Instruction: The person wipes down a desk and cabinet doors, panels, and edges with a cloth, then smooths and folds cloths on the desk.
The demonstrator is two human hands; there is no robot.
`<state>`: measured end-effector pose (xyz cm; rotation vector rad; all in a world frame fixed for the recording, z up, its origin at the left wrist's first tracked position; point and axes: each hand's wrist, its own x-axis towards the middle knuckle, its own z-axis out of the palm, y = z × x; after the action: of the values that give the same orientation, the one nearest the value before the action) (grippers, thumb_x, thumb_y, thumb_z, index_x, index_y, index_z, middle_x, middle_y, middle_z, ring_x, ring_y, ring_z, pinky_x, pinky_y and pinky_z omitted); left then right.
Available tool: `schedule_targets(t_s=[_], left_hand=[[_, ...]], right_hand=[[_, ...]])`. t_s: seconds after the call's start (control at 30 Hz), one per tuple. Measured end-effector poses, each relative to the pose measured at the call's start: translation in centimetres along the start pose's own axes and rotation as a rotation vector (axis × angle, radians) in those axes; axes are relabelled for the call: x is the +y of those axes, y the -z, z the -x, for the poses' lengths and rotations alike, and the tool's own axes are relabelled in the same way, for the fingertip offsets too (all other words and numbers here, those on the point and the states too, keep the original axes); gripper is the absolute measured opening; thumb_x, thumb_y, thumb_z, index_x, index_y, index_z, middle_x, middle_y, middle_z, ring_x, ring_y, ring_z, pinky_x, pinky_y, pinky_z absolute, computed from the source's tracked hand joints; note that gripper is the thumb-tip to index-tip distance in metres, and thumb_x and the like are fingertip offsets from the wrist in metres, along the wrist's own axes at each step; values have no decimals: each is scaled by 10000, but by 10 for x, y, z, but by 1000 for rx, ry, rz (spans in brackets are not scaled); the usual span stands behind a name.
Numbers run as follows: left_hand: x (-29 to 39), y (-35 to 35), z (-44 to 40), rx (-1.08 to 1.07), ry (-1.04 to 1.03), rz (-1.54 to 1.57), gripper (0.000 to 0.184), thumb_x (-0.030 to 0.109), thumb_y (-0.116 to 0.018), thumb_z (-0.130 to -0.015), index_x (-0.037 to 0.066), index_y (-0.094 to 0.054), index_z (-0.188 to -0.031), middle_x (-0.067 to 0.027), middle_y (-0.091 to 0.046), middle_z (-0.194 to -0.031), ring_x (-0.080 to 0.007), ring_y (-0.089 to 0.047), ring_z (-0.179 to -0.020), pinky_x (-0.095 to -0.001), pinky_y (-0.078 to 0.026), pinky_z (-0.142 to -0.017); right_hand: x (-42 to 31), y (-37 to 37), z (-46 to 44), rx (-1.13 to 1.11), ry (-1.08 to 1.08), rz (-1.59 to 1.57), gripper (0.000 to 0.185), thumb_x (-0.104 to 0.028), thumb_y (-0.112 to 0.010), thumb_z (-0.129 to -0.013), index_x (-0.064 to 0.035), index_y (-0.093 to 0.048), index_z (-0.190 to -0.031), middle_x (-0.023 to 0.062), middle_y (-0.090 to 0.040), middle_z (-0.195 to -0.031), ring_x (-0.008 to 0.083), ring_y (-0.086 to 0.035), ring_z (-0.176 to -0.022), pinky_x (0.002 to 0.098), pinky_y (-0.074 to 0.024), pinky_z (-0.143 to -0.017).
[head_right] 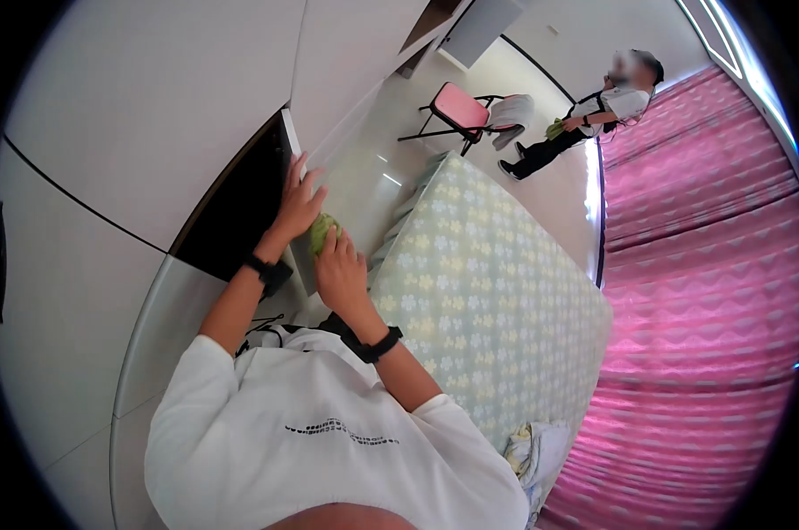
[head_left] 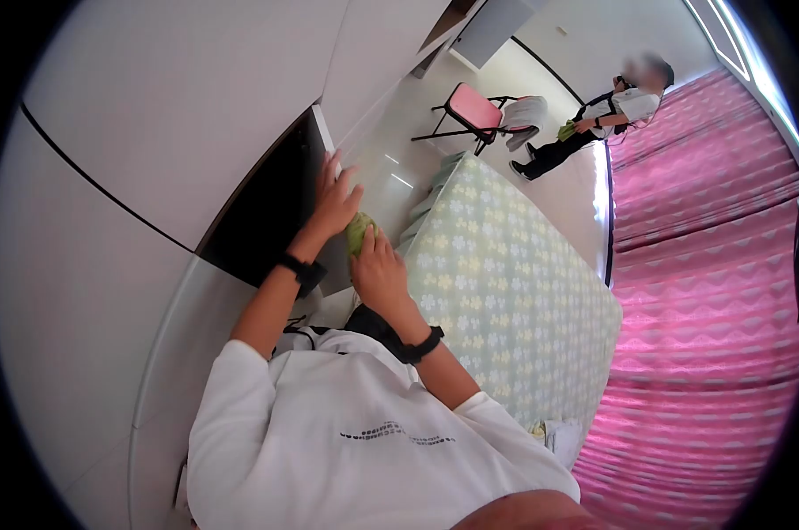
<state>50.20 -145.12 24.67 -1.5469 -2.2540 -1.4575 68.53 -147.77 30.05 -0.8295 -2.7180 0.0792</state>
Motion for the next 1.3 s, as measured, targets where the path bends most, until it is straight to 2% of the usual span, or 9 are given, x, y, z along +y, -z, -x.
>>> schedule_targets(t_s=[0.17,0.23,0.37,0.67,0.8,0.87,1.0,1.07,1.3], left_hand=[[23,45,54,-247,70,380,446,231,-517,-978,69,-450,-1388,-241,-265,-1523,-402,-256,-1414,-450,-227,-1153],[31,53,70,-380,349,623,492,247,-417,-1025,88,-321,-1480,-195,-278,-1538,-314,-273,-1428,-376,-250,-1149],[20,54,76,-287,303,635,518,213,-427,-1022,91,-272,-1501,-188,-343,-1507,-292,-329,-1401,-365,-290,-1129],[70,88,91,-302,251,339,446,28,-448,-951,163,-510,-1372,-222,-499,-1096,-405,-591,-941,-420,-497,-846],[64,82,77,-249,178,271,450,24,-442,-949,172,-511,-1367,-229,-501,-1108,-421,-601,-939,-433,-509,-838],[59,81,52,-343,292,-7,469,38,-468,-909,193,-528,-1348,-244,-499,-1181,-441,-580,-991,-470,-504,-854],[15,54,1,-178,58,-430,362,85,-505,-887,161,-589,-1231,-189,-519,-1235,-361,-635,-949,-483,-539,-802],[4,50,-27,-180,14,-507,361,81,-524,-879,121,-568,-1235,-150,-539,-1122,-336,-646,-892,-412,-571,-689],[36,46,14,-158,54,-539,467,30,-543,-853,70,-509,-1316,-164,-521,-1223,-333,-640,-919,-422,-569,-741]], right_hand=[[-11,-5,-24,-86,-135,-208,616,-214,-601,-860,117,-402,-1340,298,-526,-1247,405,-580,-1057,424,-504,-857],[-14,-11,-32,-8,-47,-197,618,-206,-599,-856,116,-402,-1345,302,-497,-1292,418,-556,-1099,424,-508,-875],[-24,-21,-34,113,19,-288,608,-132,-598,-835,104,-400,-1360,321,-444,-1352,467,-501,-1170,439,-479,-955],[-20,-3,29,76,138,-562,565,-43,-615,-844,15,-415,-1369,267,-370,-1430,442,-429,-1272,455,-407,-1045],[-13,19,53,-68,37,-727,623,-34,-620,-850,-20,-353,-1412,257,-365,-1436,442,-396,-1295,461,-376,-1064],[-4,13,60,-100,22,-726,645,-36,-616,-857,-40,-322,-1431,255,-386,-1414,447,-407,-1281,456,-393,-1050],[-1,14,52,-27,64,-614,599,-28,-609,-864,-36,-360,-1409,248,-398,-1402,441,-429,-1260,447,-403,-1041],[-6,19,43,-1,102,-640,561,-38,-594,-885,-20,-376,-1401,244,-414,-1389,437,-443,-1248,438,-406,-1035],[-9,0,28,-45,17,-712,645,-97,-610,-899,14,-280,-1442,292,-416,-1365,455,-453,-1231,434,-413,-1013]])
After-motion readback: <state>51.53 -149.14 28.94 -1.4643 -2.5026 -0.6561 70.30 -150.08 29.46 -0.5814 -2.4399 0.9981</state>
